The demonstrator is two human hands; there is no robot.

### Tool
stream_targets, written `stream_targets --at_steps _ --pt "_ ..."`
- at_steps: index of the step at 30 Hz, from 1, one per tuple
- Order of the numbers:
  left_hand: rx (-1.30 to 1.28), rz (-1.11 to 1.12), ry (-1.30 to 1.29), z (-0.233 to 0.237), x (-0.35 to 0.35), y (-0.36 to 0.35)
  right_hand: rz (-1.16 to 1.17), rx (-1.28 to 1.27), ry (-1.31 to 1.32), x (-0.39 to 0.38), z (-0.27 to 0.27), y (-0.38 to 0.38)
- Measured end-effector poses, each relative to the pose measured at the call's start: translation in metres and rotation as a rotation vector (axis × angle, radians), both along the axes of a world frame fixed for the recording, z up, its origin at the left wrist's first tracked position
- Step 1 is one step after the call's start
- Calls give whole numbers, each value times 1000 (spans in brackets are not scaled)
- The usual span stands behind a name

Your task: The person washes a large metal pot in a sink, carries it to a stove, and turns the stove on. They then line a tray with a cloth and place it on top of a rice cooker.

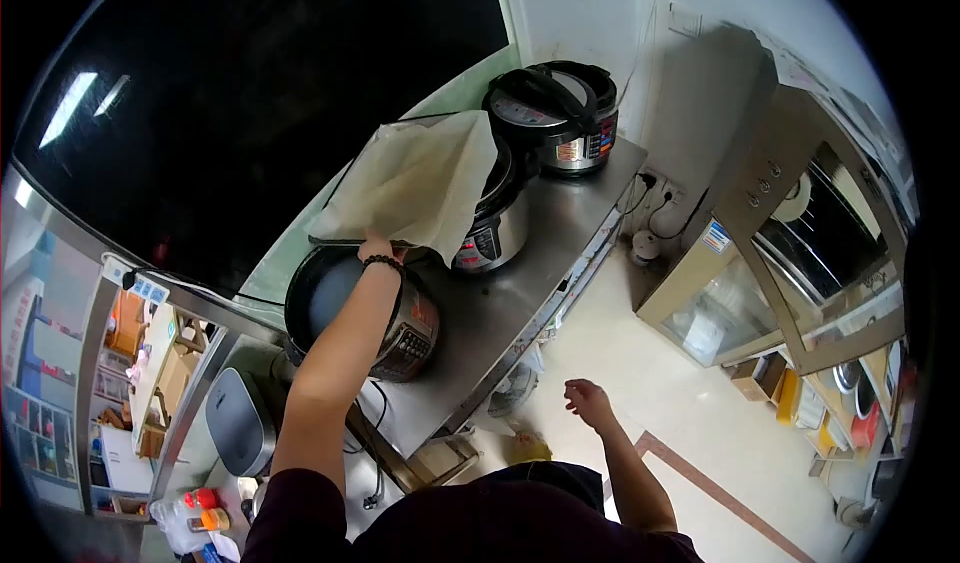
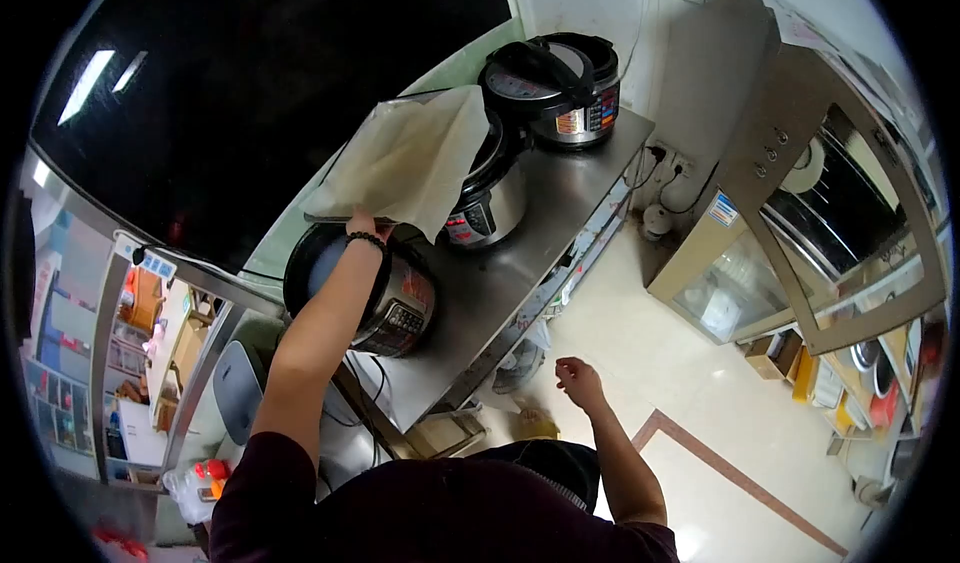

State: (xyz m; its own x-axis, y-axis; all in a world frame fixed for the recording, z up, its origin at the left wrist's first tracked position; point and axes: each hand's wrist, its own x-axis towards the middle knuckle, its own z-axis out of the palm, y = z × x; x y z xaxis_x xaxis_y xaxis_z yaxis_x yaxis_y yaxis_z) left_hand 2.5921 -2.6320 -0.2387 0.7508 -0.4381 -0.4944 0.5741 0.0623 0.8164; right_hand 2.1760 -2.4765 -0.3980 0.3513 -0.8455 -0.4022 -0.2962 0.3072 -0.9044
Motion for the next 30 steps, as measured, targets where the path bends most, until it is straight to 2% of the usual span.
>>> stream_targets --at_steps 3,5,9,11,12,13,15,21,23,24,25,26,27,28,29,30 --pt "138 58 -164 -9 11 0 -43 22 -2 -7 6 -13" --pt "150 -31 -255 -17 31 2 -18 28 -8 -8 -2 -15" --pt "66 -578 -744 -77 158 6 55 42 10 -9 -11 -6" --pt "187 -138 -200 69 9 54 81 26 24 -6 -17 2" --pt "121 -101 -254 71 4 65 103 4 45 -4 -19 6" --pt "193 -45 -208 58 27 72 123 -16 67 -1 -20 8" --pt "135 -205 -183 61 34 107 144 -7 67 6 -22 14" --pt "46 -44 -74 38 53 228 334 42 88 47 -26 17" --pt "-74 -126 -52 45 32 266 392 -90 -87 75 -38 1" --pt "-76 -122 -51 45 27 283 477 -127 -82 93 -17 -18" --pt "-133 -149 15 45 25 300 491 -289 -79 116 -11 -44" --pt "-190 -173 81 47 23 312 345 -271 -228 138 21 -68" --pt "-189 -164 79 50 19 319 241 -111 -362 162 59 -100" --pt "-186 -148 75 52 12 325 235 -34 -506 174 87 -135" --pt "-185 -133 67 55 5 327 -34 164 -691 191 109 -157" --pt "-221 -189 33 56 -4 325 -110 178 -698 209 105 -188"
